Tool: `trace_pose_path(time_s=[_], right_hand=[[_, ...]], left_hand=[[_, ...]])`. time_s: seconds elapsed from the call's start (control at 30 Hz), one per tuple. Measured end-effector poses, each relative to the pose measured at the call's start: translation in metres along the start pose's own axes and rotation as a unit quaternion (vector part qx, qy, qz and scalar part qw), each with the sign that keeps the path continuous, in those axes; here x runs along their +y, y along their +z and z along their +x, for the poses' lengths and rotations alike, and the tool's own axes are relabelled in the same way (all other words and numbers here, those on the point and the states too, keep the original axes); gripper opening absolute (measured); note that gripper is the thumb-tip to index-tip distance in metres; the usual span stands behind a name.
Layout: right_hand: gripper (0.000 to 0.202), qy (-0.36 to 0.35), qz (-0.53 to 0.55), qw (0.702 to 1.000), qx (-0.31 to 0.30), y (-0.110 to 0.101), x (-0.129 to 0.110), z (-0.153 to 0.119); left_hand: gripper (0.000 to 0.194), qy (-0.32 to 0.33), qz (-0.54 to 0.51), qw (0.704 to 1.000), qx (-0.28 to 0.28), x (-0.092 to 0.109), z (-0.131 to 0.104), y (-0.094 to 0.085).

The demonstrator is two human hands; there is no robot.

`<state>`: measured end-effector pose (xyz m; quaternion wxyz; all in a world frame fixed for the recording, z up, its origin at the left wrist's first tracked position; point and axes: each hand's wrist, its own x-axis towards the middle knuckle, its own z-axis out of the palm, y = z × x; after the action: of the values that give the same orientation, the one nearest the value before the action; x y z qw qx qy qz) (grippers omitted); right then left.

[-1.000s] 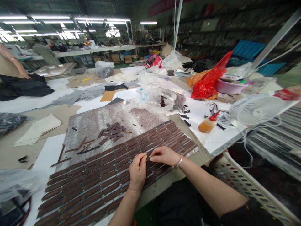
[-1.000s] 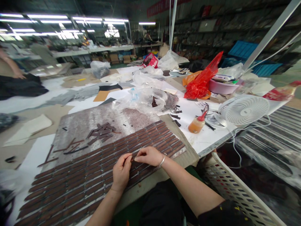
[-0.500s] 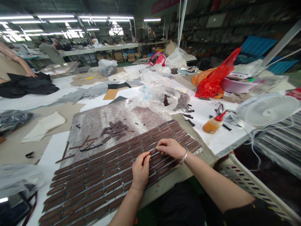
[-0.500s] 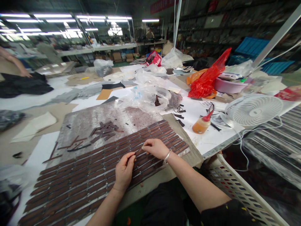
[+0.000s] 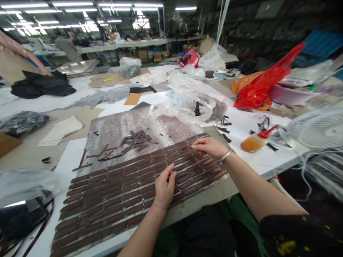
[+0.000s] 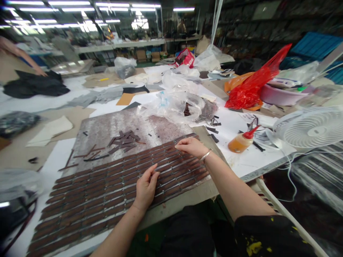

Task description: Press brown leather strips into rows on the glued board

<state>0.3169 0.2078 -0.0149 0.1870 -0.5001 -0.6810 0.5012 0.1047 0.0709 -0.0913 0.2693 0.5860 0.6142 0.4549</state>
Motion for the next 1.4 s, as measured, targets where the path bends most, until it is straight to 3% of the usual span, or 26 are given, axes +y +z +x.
trace_pose_path(time_s=[0.13, 0.27, 0.37, 0.5, 0.57, 0.63, 0.83, 0.93, 1.03, 1.13, 1.23, 1.33, 1.4], right_hand=[[0.036, -0.003, 0.026, 0.998, -0.060, 0.028, -0.001, -0.024], [0.033, -0.016, 0.009, 0.997, -0.081, 0.046, -0.001, -0.034], [0.031, -0.019, 0.013, 0.995, -0.096, 0.051, -0.004, -0.036], [0.029, -0.017, 0.029, 0.992, -0.121, 0.053, -0.009, -0.039], [0.030, -0.013, 0.041, 0.990, -0.131, 0.054, -0.009, -0.039], [0.031, -0.011, 0.050, 0.990, -0.130, 0.054, -0.006, -0.039], [0.035, -0.010, 0.139, 0.988, -0.059, 0.062, 0.005, -0.037], [0.043, -0.013, 0.181, 0.981, -0.066, 0.070, 0.005, -0.037], [0.034, -0.025, 0.139, 0.987, -0.076, 0.076, 0.003, -0.036], [0.032, -0.033, 0.092, 0.995, -0.032, 0.068, 0.001, -0.030], [0.033, -0.030, 0.058, 0.995, 0.070, 0.043, 0.003, -0.015], [0.034, 0.012, 0.037, 0.985, 0.166, 0.015, 0.008, 0.007], [0.034, 0.042, 0.047, 0.980, 0.189, 0.001, 0.011, 0.022]], left_hand=[[0.047, -0.005, -0.011, 1.000, -0.025, 0.003, 0.001, -0.001], [0.035, 0.001, -0.012, 0.999, -0.037, 0.006, 0.002, -0.002], [0.025, 0.008, -0.006, 0.999, -0.036, 0.008, 0.002, -0.002], [0.036, 0.026, -0.010, 0.998, -0.065, 0.008, 0.002, -0.002], [0.027, 0.045, -0.010, 0.996, -0.081, 0.008, 0.003, -0.003], [0.018, 0.050, -0.003, 0.995, -0.082, 0.008, 0.003, -0.003], [0.018, 0.030, 0.010, 0.997, -0.070, 0.007, 0.003, -0.004], [0.017, 0.031, 0.010, 0.997, -0.067, 0.006, 0.003, -0.003], [0.017, 0.034, 0.008, 0.997, -0.069, 0.005, 0.002, -0.003], [0.020, 0.033, 0.006, 0.998, -0.051, 0.005, 0.002, -0.002], [0.023, 0.037, 0.012, 0.999, -0.036, 0.004, 0.002, 0.000], [0.020, 0.061, 0.014, 0.997, -0.041, 0.002, 0.002, 0.001], [0.018, 0.069, 0.015, 0.997, -0.043, 0.002, 0.002, 0.001]])
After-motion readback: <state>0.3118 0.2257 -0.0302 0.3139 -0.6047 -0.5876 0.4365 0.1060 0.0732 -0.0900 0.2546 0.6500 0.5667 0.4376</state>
